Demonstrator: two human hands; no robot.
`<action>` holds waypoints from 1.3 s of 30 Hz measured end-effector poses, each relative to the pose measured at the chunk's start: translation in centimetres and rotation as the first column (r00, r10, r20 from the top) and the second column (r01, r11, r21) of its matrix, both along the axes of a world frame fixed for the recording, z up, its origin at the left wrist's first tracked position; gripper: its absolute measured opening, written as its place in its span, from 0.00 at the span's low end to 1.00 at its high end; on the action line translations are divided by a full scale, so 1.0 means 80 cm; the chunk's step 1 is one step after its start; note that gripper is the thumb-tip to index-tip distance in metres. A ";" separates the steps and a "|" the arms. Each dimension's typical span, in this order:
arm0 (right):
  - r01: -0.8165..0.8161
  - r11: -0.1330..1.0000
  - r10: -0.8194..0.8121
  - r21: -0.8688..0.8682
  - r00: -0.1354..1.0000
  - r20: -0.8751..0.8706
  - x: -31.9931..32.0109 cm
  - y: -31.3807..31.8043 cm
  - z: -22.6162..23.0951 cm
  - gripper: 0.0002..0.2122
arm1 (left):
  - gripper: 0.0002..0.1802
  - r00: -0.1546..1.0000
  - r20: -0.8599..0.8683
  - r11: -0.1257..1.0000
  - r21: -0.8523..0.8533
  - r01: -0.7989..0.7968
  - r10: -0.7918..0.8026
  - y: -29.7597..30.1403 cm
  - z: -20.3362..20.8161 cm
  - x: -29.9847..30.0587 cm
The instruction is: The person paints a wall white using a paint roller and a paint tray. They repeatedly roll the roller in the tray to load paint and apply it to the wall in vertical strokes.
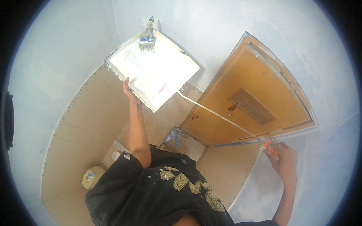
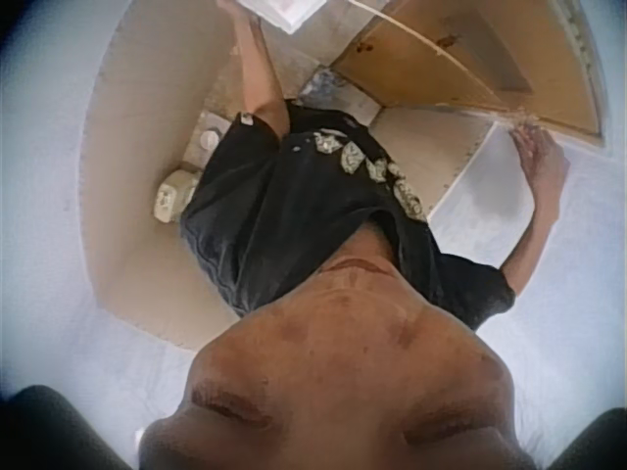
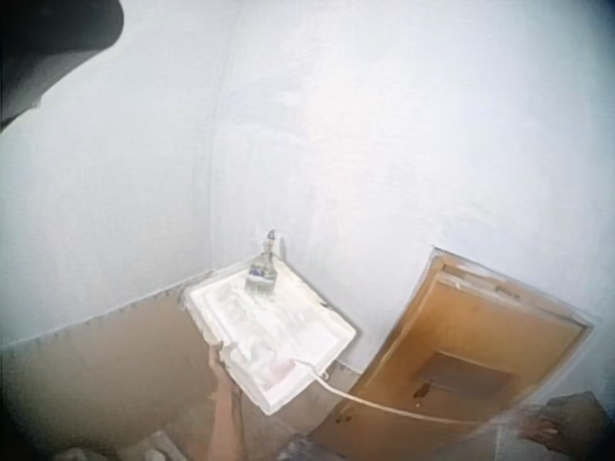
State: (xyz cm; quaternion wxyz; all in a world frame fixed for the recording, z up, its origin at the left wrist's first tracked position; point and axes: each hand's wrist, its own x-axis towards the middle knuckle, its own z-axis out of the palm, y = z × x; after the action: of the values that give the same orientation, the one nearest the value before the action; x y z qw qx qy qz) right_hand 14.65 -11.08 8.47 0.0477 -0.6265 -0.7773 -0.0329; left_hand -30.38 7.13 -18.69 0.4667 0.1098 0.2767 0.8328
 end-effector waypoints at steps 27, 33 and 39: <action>-0.039 0.995 0.045 0.093 0.997 -0.063 0.028 0.046 -0.001 0.16 | 0.36 0.993 -0.026 0.987 -0.111 -0.118 0.115 -0.060 0.006 -0.012; -0.054 0.999 0.052 0.004 0.932 -0.358 0.052 0.051 -0.087 0.14 | 0.33 0.992 -0.029 0.987 -0.096 -0.128 0.126 -0.080 0.027 -0.003; -0.025 0.999 -0.006 -0.047 0.830 -0.558 0.046 0.046 -0.182 0.12 | 0.36 0.993 -0.058 0.993 -0.055 -0.103 0.100 -0.104 0.047 0.004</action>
State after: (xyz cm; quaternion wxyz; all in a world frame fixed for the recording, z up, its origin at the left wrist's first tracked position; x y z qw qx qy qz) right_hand 18.32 -7.36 -6.08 0.2563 -0.6060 -0.7331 0.1720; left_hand -30.10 -1.15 -14.95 0.4190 0.1049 0.3188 0.8437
